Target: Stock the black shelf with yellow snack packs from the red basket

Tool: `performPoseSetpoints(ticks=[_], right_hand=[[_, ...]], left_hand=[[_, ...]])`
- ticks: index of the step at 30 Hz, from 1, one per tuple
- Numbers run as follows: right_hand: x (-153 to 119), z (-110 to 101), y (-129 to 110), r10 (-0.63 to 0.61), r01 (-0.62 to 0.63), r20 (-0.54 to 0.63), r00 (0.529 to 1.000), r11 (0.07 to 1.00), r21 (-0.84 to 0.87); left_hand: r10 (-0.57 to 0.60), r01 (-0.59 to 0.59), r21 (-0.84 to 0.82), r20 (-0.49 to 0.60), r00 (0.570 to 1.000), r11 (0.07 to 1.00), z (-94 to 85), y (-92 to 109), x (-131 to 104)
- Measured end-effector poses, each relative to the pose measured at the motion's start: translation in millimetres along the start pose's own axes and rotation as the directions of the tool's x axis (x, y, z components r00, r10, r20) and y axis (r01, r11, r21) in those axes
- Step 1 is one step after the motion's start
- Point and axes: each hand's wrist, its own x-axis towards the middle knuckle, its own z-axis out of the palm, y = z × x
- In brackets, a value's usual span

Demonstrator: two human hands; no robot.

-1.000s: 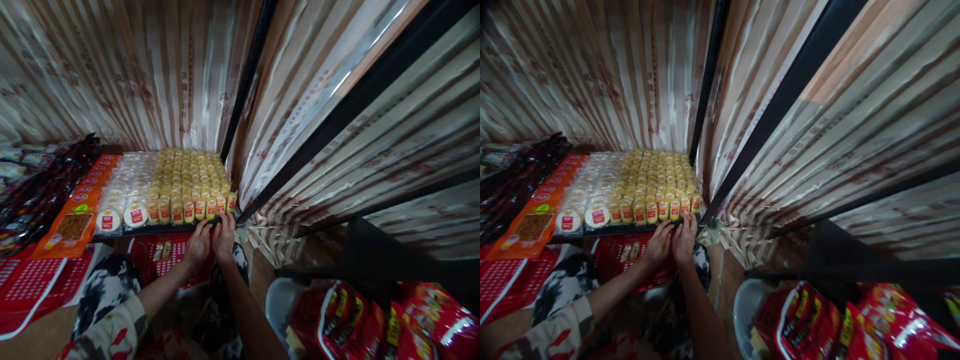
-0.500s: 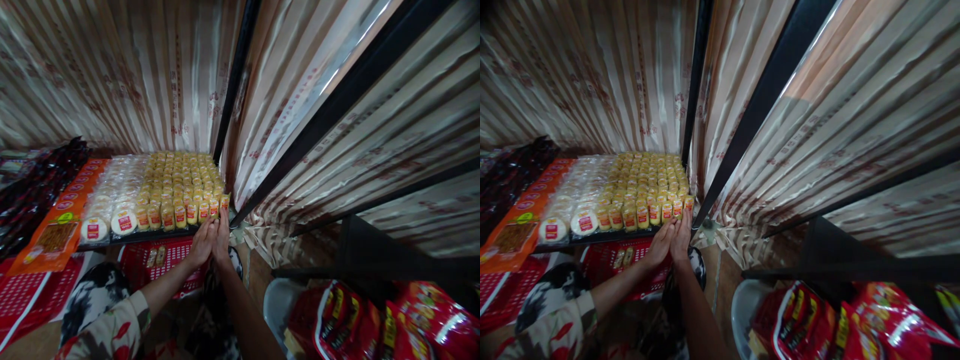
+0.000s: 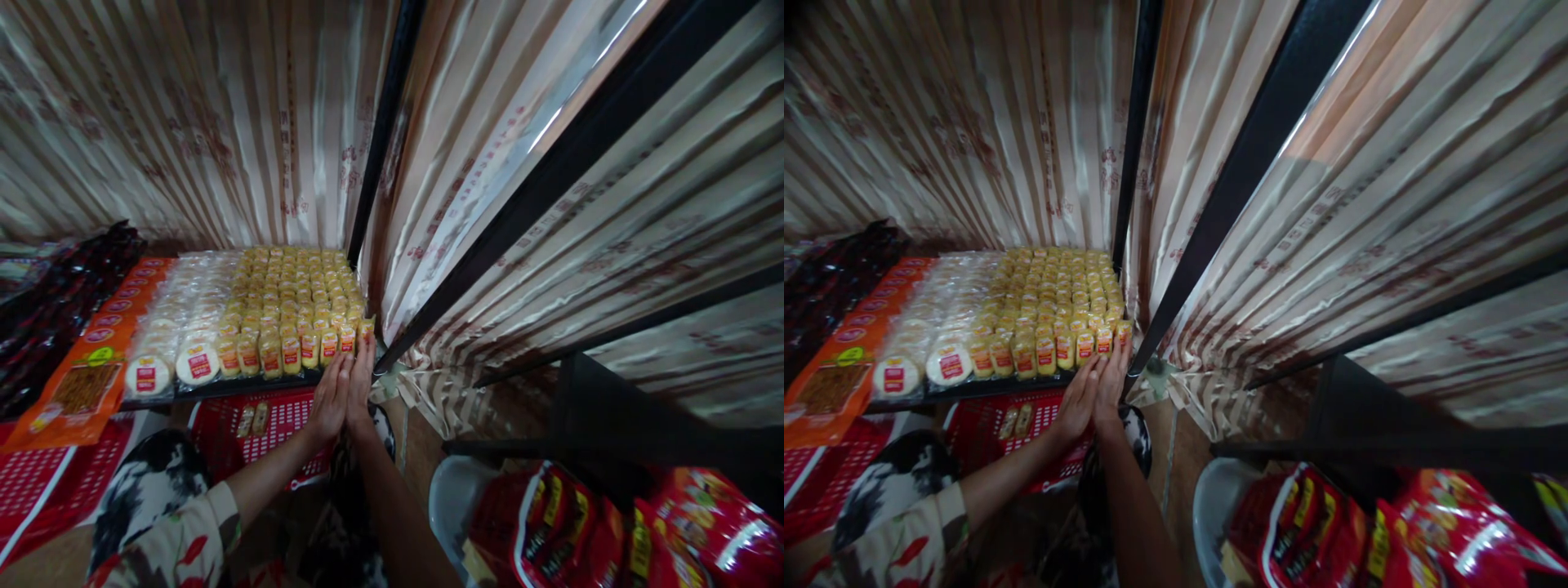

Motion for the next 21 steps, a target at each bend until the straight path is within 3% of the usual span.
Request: performPoseSetpoints(ticks=[11, 21], right_hand=[[3.8, -16.2, -19.9, 0.046, -0.036, -0.079, 0.996, 0.991, 0.125], [18.6, -3.5, -15.5, 0.003, -0.013, -0.104, 0.995, 0.995, -0.099]], left_hand=[[-0.011, 0.010, -0.044, -0.014, 1.000, 0.999, -4.1, -2.8, -3.3], [-0.023, 0.021, -0.072, -0.037, 0.999, 0.997, -5.8, -10.3, 2.0]])
